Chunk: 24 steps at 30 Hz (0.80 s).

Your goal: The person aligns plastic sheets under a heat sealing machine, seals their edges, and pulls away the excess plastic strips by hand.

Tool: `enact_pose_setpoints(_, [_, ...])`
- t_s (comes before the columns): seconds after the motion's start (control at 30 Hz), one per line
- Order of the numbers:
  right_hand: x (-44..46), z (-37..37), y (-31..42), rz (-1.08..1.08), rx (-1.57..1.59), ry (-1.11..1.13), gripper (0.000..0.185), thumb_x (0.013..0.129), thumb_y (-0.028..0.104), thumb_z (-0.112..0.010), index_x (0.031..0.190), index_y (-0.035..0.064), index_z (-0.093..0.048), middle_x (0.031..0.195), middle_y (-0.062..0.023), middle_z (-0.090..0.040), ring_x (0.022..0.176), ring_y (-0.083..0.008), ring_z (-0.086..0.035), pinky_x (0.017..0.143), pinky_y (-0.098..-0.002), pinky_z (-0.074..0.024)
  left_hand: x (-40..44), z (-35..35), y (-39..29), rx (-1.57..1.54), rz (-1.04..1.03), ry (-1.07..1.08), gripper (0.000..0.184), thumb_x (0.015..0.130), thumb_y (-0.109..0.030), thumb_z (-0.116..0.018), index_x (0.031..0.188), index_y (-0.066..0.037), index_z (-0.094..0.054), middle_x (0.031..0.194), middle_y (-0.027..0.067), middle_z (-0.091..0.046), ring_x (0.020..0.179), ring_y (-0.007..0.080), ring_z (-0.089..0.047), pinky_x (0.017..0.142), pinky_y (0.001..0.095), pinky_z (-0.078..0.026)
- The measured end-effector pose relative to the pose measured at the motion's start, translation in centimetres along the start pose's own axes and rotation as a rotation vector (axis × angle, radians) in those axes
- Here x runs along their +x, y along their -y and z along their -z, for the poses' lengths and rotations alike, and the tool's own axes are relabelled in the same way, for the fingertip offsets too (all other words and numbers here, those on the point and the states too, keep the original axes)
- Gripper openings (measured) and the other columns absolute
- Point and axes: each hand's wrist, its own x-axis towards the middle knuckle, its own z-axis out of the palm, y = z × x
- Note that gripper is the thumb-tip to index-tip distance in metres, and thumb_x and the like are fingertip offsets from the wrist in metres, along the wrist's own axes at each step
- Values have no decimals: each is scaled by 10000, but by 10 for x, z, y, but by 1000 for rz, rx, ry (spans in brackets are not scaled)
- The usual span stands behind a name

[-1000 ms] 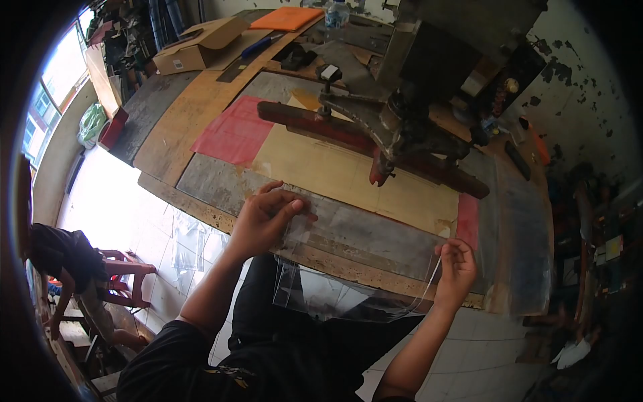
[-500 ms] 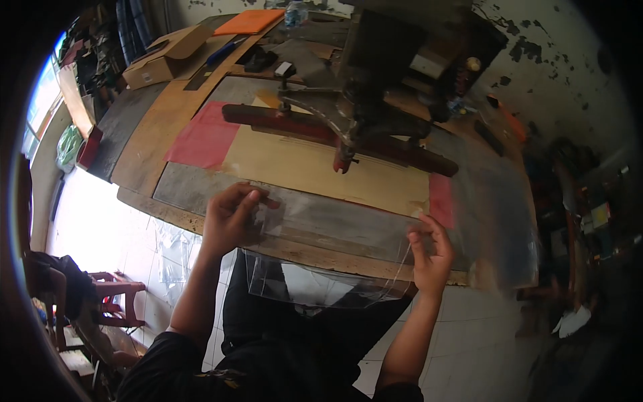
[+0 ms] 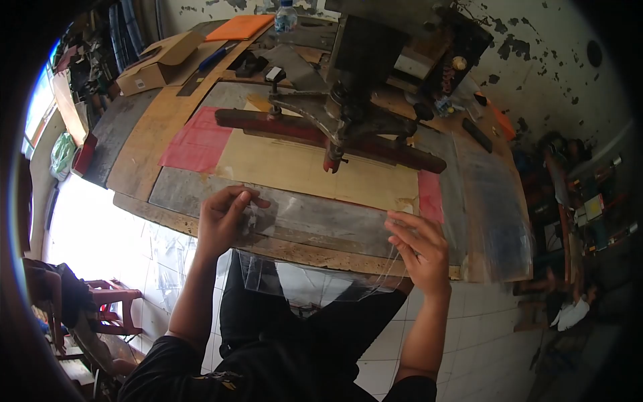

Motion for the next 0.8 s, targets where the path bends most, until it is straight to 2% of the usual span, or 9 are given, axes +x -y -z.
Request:
enact_pose_setpoints(0.23, [13,12,1,-21,33,86,220,846,61,-889,1023,10,-768,1139,-88,-785,921,-250,-721,839,-362,-572,0,-1,-3,-9,11,9,269,1115,-186,-644,1155,60,-746,1027,136,-836,991,142,-754,919,300,-575])
enact_pose_setpoints(0.3, [13,17,-1,-128,15,157,250,842,122,-910,967,6,-727,1095,-92,-775,899,-259,-726,820,-362,-560,-1,-1,-3,19,-12,3,265,1115,-188,-644,1146,53,-751,1021,127,-838,988,140,-755,915,300,-576])
enact_pose_setpoints(0.43, [10,26,-8,-108,9,203,237,847,120,-907,967,4,-737,1035,-97,-770,891,-270,-725,818,-372,-554,-2,-2,0,-37,-21,-7,261,1114,-184,-642,1135,50,-756,1017,120,-839,985,135,-755,913,298,-576])
enact_pose_setpoints(0.6, [10,39,-4,-21,-42,196,172,844,74,-893,937,21,-758,919,-94,-779,886,-267,-735,823,-379,-559,-2,0,-7,116,-57,-12,223,1104,-146,-644,1104,52,-747,1010,131,-838,989,151,-768,918,311,-583])
enact_pose_setpoints(0.8, [6,44,1,-36,62,159,143,848,54,-882,908,22,-757,898,-99,-787,836,-259,-746,812,-375,-560,-6,1,-2,52,-83,-19,240,1114,-181,-633,1111,30,-747,971,125,-832,945,153,-759,887,316,-581])
